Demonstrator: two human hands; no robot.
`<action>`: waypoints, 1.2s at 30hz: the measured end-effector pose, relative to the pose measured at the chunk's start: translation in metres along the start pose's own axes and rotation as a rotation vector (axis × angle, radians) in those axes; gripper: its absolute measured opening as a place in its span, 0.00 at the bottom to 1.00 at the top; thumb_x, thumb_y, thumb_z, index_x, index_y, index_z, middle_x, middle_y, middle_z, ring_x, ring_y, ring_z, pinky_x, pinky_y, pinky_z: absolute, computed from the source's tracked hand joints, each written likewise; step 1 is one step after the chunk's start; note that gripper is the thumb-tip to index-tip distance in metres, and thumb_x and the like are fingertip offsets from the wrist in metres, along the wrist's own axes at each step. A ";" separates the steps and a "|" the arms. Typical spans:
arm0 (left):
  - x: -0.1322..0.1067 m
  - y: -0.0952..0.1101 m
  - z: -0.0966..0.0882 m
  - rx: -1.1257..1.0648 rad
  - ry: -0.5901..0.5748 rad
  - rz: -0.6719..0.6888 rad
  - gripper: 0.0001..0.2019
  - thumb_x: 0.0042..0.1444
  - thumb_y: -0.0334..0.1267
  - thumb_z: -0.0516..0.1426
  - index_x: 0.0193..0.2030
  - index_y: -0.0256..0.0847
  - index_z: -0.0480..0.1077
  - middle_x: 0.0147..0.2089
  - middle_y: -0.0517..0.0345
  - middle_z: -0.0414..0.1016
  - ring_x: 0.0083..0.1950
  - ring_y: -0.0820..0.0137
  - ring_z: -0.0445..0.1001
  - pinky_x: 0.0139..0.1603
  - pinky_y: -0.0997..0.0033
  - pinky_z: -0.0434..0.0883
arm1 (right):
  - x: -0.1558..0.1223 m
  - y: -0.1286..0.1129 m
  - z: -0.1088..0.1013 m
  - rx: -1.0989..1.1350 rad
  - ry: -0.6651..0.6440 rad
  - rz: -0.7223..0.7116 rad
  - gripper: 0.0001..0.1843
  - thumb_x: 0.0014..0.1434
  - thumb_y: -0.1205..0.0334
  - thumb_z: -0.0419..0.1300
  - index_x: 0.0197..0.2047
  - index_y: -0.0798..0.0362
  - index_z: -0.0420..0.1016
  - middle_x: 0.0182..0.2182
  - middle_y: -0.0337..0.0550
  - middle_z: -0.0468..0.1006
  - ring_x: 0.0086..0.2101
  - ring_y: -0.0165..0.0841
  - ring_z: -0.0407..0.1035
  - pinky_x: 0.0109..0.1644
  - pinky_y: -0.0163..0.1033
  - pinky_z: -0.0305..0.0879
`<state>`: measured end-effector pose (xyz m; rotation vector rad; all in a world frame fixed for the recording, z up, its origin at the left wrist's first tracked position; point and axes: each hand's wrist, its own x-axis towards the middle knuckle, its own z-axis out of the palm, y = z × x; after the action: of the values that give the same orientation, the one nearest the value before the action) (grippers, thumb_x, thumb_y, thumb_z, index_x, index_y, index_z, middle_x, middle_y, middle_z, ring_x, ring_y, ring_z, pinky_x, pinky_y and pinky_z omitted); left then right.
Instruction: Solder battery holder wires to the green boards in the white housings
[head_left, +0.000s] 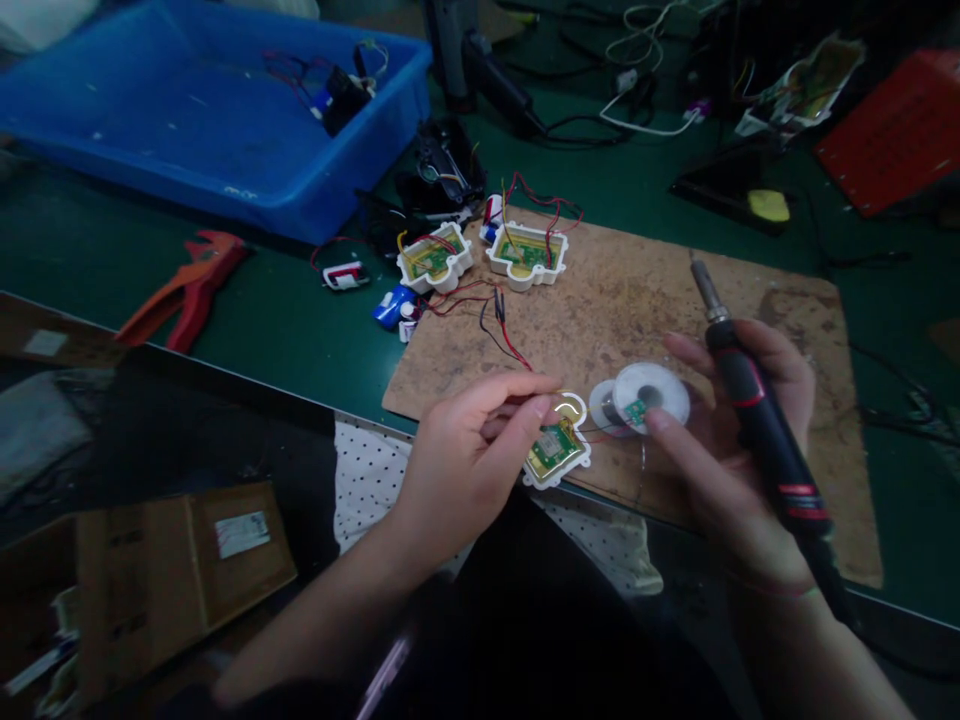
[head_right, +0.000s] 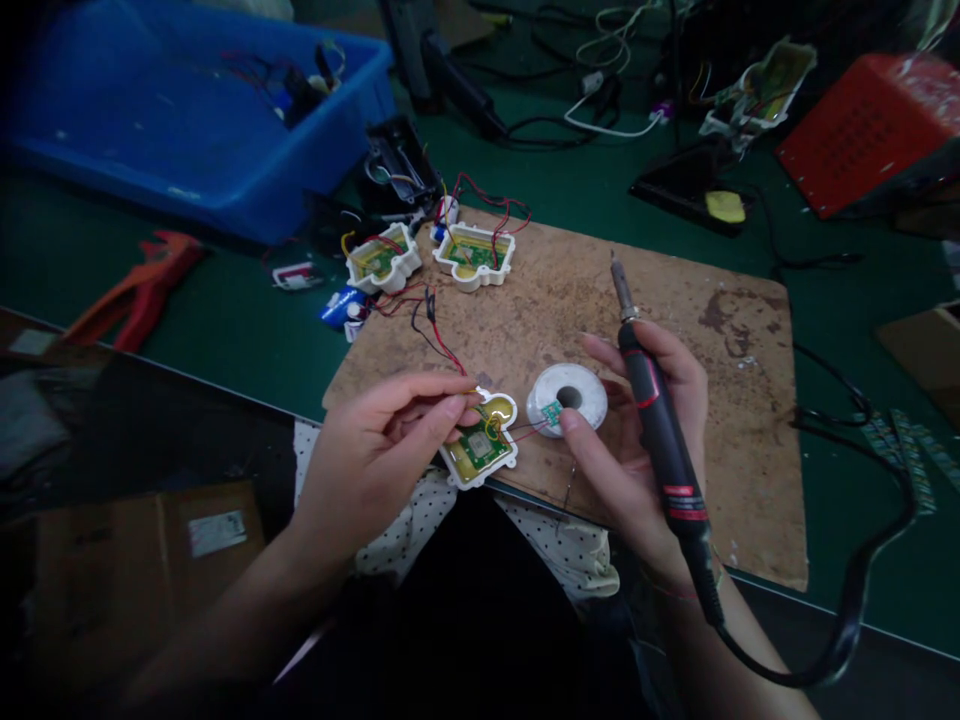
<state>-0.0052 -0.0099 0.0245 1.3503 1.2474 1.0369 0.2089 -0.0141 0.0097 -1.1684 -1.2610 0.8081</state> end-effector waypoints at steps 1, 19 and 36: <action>0.001 0.001 0.000 -0.009 -0.003 0.000 0.08 0.69 0.36 0.62 0.52 0.43 0.80 0.46 0.56 0.87 0.45 0.69 0.87 0.45 0.75 0.85 | 0.000 -0.001 0.000 0.002 0.000 0.002 0.40 0.51 0.65 0.76 0.63 0.30 0.69 0.66 0.38 0.66 0.66 0.48 0.68 0.64 0.59 0.75; 0.018 0.010 0.009 0.397 -0.121 0.249 0.02 0.68 0.36 0.61 0.42 0.42 0.74 0.36 0.63 0.80 0.35 0.74 0.78 0.37 0.74 0.73 | -0.001 0.003 -0.001 -0.016 -0.005 -0.013 0.39 0.55 0.66 0.73 0.65 0.31 0.67 0.65 0.39 0.69 0.65 0.42 0.70 0.64 0.53 0.75; 0.030 0.009 0.017 0.477 -0.259 0.570 0.03 0.69 0.31 0.60 0.42 0.43 0.73 0.51 0.60 0.83 0.56 0.66 0.78 0.62 0.60 0.68 | -0.002 0.016 -0.007 -0.035 -0.003 -0.071 0.44 0.53 0.68 0.73 0.69 0.36 0.64 0.67 0.42 0.69 0.65 0.45 0.71 0.64 0.52 0.76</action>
<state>0.0164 0.0177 0.0295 2.2218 0.9621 0.9202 0.2171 -0.0136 -0.0055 -1.1447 -1.3163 0.7384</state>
